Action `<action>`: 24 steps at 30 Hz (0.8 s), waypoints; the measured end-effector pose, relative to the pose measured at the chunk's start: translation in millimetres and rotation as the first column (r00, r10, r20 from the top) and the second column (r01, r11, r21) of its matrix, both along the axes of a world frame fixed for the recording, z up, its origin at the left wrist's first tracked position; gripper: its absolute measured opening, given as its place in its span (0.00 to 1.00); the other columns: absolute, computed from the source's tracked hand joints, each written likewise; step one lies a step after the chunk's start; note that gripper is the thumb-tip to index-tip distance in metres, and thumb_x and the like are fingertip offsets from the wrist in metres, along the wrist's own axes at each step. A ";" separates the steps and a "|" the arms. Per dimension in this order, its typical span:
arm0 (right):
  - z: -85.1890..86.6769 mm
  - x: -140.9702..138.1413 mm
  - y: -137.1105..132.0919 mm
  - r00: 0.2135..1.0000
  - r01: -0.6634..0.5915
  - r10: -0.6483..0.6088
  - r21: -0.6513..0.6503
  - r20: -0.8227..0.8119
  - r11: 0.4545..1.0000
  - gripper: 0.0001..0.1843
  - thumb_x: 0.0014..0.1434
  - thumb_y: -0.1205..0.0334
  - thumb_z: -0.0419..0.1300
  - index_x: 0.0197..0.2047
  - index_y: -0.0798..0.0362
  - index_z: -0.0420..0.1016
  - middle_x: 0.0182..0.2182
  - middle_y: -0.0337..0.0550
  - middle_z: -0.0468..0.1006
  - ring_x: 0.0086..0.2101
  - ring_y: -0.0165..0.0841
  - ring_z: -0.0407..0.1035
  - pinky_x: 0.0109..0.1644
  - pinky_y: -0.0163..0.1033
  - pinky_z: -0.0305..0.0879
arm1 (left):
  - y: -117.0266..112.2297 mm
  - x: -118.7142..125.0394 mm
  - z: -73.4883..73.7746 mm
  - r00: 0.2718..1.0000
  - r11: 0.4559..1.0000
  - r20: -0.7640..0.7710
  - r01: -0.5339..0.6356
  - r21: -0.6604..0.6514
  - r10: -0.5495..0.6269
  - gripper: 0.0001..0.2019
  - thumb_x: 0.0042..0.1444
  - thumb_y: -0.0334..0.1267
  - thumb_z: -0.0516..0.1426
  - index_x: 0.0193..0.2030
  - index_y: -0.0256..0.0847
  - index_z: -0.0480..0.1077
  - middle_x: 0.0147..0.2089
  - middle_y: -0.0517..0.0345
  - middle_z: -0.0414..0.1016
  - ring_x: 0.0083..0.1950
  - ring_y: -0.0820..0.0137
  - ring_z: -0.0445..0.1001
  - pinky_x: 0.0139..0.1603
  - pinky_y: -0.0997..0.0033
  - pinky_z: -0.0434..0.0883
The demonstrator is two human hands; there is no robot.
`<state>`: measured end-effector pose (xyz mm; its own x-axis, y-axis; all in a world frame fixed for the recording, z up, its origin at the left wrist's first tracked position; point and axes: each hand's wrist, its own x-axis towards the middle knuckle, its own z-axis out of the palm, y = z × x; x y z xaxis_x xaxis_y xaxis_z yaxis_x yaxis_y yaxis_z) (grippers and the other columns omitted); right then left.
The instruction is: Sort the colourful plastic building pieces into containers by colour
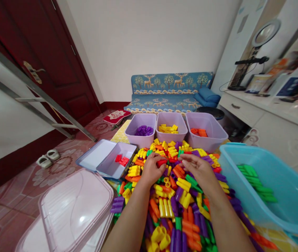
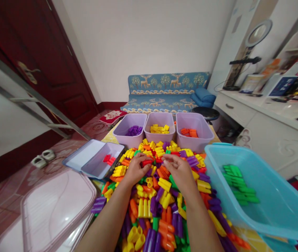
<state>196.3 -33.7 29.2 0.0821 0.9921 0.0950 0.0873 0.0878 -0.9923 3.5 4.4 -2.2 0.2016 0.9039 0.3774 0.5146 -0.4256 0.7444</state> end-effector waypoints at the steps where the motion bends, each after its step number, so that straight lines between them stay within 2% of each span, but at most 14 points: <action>1: -0.4 -2.9 -0.1 1.000 -0.012 0.012 0.003 0.023 1.000 0.20 0.51 0.50 0.63 0.44 0.52 0.76 0.43 0.49 0.80 0.41 0.41 0.76 0.47 0.48 0.71 | 0.6 -0.4 -0.5 0.998 1.000 0.059 0.014 -0.003 -0.014 0.11 0.49 0.33 0.58 0.40 0.41 0.78 0.41 0.52 0.73 0.47 0.63 0.70 0.51 0.62 0.66; 3: -0.3 -8.3 -0.8 0.998 -0.021 0.021 0.003 0.065 1.000 0.19 0.52 0.52 0.63 0.44 0.52 0.76 0.42 0.49 0.80 0.41 0.41 0.75 0.47 0.48 0.71 | 2.3 -0.7 -2.4 0.976 0.999 0.213 0.040 -0.016 -0.035 0.10 0.52 0.36 0.58 0.40 0.41 0.77 0.42 0.52 0.75 0.47 0.63 0.71 0.52 0.62 0.66; 5: 0.5 -13.3 -2.1 0.995 -0.024 0.023 0.002 0.099 1.000 0.18 0.52 0.54 0.62 0.45 0.53 0.75 0.42 0.49 0.80 0.40 0.39 0.75 0.47 0.46 0.71 | 4.2 -0.5 -4.4 0.923 0.996 0.384 0.058 -0.062 -0.030 0.10 0.53 0.38 0.58 0.41 0.40 0.76 0.42 0.52 0.76 0.46 0.64 0.72 0.51 0.64 0.67; 9: 2.3 -22.5 -5.7 0.983 -0.074 0.077 -0.020 0.170 0.997 0.26 0.52 0.57 0.61 0.55 0.51 0.69 0.36 0.45 0.80 0.34 0.35 0.75 0.40 0.42 0.72 | 4.7 1.4 -4.3 0.795 0.971 0.606 0.138 -0.195 0.009 0.15 0.52 0.44 0.60 0.43 0.38 0.74 0.39 0.54 0.76 0.37 0.70 0.72 0.41 0.70 0.70; 12: 2.8 -26.8 -7.0 0.973 -0.112 0.107 0.014 0.205 0.994 0.30 0.53 0.59 0.60 0.59 0.47 0.65 0.40 0.45 0.79 0.35 0.34 0.75 0.38 0.41 0.72 | 2.3 2.2 -0.7 0.755 0.950 0.655 0.217 -0.225 -0.017 0.18 0.50 0.46 0.61 0.44 0.37 0.73 0.37 0.55 0.76 0.33 0.72 0.71 0.37 0.72 0.70; 15: 1.5 -28.2 -5.7 0.967 -0.151 0.135 0.056 0.218 0.987 0.27 0.52 0.61 0.60 0.57 0.46 0.68 0.49 0.46 0.75 0.38 0.34 0.74 0.40 0.41 0.73 | 0.2 1.1 2.3 0.777 0.946 0.626 0.252 -0.204 -0.072 0.18 0.53 0.47 0.60 0.45 0.37 0.74 0.37 0.55 0.76 0.32 0.72 0.71 0.37 0.72 0.70; 20: -4.2 -27.5 -2.3 0.961 -0.180 0.164 0.052 0.225 0.982 0.23 0.52 0.62 0.60 0.54 0.48 0.71 0.50 0.46 0.75 0.40 0.35 0.74 0.42 0.41 0.73 | -2.1 -0.7 3.6 0.773 0.952 0.623 0.266 -0.154 -0.116 0.19 0.60 0.47 0.52 0.52 0.39 0.71 0.39 0.55 0.76 0.36 0.70 0.73 0.43 0.70 0.69; 24: -6.0 -27.6 -2.9 0.953 -0.192 0.166 0.082 0.254 0.978 0.25 0.53 0.64 0.60 0.55 0.46 0.70 0.52 0.44 0.74 0.42 0.35 0.73 0.44 0.42 0.72 | -3.2 1.5 2.9 0.732 0.945 0.671 0.290 -0.153 -0.116 0.21 0.58 0.48 0.55 0.56 0.42 0.65 0.41 0.54 0.77 0.40 0.68 0.76 0.43 0.71 0.71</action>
<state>168.7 -36.6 23.1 -0.1345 0.9718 0.1938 0.2993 0.2263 -0.9269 5.0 1.3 0.7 0.1771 0.9461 0.2711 -0.2056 -0.2338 0.9503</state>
